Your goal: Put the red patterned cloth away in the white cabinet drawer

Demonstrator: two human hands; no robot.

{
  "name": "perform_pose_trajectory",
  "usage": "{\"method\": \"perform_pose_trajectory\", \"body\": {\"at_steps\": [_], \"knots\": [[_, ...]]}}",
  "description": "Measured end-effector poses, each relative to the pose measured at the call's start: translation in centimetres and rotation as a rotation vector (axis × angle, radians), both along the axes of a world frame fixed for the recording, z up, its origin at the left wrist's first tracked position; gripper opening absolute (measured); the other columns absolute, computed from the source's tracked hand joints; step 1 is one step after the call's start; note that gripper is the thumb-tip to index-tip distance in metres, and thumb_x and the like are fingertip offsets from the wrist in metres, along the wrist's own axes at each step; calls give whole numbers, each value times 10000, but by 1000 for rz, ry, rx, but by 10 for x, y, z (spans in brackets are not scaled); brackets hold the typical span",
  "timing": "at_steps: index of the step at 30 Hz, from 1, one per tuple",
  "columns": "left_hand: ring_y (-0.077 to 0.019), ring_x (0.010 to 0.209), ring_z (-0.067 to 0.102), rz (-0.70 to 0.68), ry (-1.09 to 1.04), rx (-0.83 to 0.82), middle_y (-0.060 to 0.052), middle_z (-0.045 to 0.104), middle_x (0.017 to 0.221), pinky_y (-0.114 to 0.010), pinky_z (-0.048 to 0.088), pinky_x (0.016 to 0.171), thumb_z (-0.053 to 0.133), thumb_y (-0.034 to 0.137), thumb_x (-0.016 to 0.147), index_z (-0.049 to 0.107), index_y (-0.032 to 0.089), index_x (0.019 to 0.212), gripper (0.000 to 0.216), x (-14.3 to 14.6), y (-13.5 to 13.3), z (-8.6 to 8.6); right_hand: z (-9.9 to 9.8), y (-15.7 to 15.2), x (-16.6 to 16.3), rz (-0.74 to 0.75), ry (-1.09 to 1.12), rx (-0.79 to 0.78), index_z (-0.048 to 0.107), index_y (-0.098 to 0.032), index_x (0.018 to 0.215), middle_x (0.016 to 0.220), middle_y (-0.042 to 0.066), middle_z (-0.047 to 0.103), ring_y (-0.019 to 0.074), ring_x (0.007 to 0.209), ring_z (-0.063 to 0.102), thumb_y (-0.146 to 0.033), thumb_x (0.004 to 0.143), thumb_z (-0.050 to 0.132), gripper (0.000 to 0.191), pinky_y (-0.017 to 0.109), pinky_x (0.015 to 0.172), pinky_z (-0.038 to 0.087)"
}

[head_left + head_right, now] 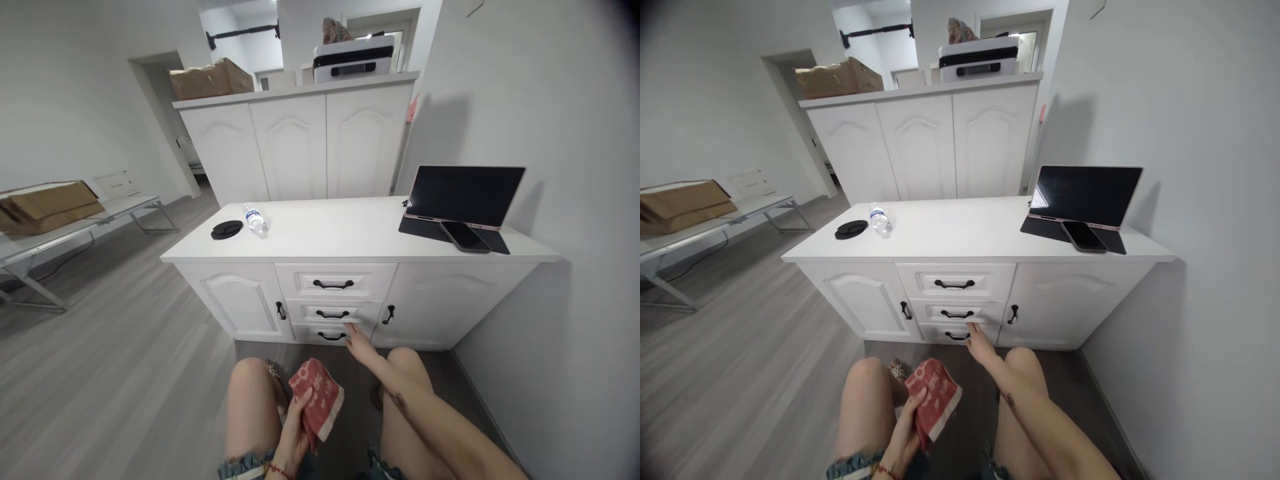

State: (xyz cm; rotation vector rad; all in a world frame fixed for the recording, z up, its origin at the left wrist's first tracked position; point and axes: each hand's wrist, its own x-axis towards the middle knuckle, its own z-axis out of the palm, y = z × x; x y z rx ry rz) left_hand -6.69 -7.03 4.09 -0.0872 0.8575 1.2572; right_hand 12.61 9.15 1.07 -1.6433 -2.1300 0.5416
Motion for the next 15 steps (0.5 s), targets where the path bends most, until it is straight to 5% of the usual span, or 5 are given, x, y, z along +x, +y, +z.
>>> {"method": "perform_pose_trajectory", "body": {"at_steps": [7,15], "knots": [[-314,940,667,-56,78,55,-110,730,875,-412,509,872,798,117,528,687,134,847,338,5,-2,-33,-14,62,-9,38,20,-28,488,-90,1277,1345,179,482,218,1194,509,-47,749,475,530,313,976,391],[-353,890,668,-3,98,-103,-67,715,775,-463,509,796,705,89,434,670,198,811,394,5,7,-56,-32,76,-30,76,46,-147,521,-120,1222,1305,145,519,211,1141,546,-42,727,528,501,302,931,411]]}}
